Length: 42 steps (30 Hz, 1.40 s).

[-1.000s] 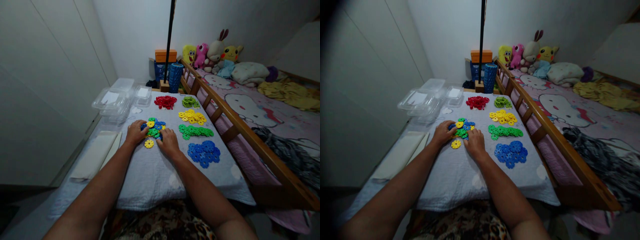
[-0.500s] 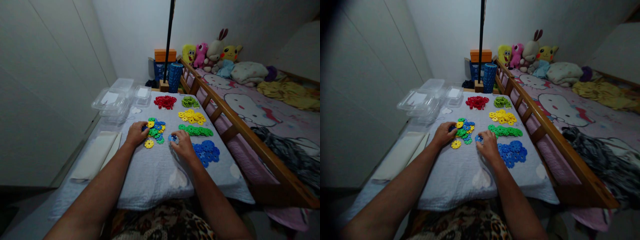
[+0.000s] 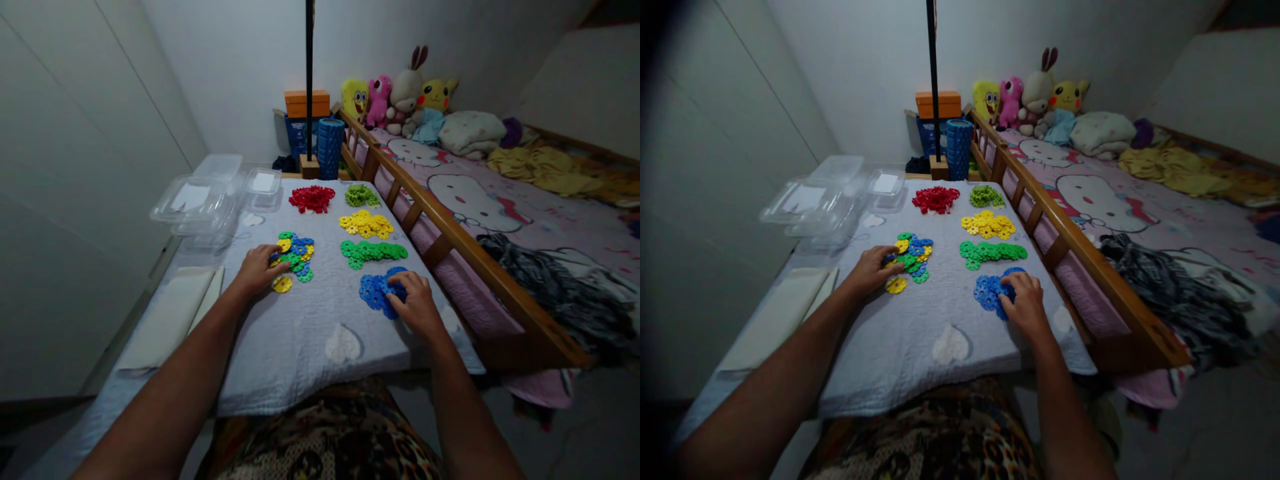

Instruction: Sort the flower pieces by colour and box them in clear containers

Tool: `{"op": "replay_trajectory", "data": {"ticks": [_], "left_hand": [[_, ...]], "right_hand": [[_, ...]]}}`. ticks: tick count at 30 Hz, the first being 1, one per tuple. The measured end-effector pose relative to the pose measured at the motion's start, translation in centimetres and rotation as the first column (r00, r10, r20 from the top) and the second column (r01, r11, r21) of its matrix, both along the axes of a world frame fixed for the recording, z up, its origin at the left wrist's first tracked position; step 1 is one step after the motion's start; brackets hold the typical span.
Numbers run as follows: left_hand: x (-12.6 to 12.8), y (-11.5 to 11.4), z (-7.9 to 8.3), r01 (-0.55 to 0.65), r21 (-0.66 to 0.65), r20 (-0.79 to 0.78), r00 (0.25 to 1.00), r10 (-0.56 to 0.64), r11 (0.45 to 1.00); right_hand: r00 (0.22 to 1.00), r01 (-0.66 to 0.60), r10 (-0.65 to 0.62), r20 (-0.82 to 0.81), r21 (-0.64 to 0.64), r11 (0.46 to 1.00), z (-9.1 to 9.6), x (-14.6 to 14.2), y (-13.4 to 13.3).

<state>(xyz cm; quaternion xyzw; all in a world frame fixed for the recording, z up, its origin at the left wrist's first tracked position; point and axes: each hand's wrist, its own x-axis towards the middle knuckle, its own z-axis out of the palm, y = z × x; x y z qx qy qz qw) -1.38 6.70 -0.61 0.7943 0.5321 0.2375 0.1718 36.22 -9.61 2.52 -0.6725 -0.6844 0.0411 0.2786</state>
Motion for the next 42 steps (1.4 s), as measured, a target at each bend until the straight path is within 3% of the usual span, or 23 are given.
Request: {"op": "replay_trajectory", "data": {"ticks": [4,9,15,21,26,32,37,42], "left_hand": [[-0.3,-1.4,-0.1,0.032,-0.057,-0.08,0.996,-0.037,0.998],[-1.0,-3.9,-0.6,-0.098,-0.053,-0.23,0.97,0.083,0.994],[-1.8,-5.1,-0.5,-0.124,0.016,-0.222,0.967,0.125,0.992],[-0.9,-5.6,-0.3,-0.083,0.001,-0.138,0.987,0.082,0.997],[0.3,-6.3,-0.1,-0.067,0.012,-0.056,0.996,0.068,0.998],[1.3,-7.0,0.2,-0.085,0.031,0.049,0.995,0.084,0.996],[1.4,-7.1,0.0,-0.062,0.031,0.155,0.986,0.056,0.998],[1.5,-7.0,-0.2,-0.031,0.051,0.155,0.988,0.023,0.998]], "right_hand": [[1.0,0.011,-0.011,-0.009,0.0,1.0,-0.6,0.8,-0.8],[0.999,0.041,-0.041,-0.01,0.001,0.999,-1.3,0.8,-1.2],[0.998,0.058,-0.057,-0.019,0.036,0.998,-0.7,0.2,-1.1],[0.993,-0.11,0.11,-0.049,0.012,0.994,1.2,-5.2,1.6],[0.943,-0.328,0.333,0.002,-0.17,0.929,1.9,-11.6,5.3],[0.961,-0.225,0.257,0.097,-0.262,0.939,0.8,-15.8,8.8],[0.973,-0.21,0.227,0.052,-0.228,0.951,-0.7,-16.7,9.3],[0.971,-0.233,0.24,0.012,-0.198,0.952,-1.4,-16.5,9.1]]}}
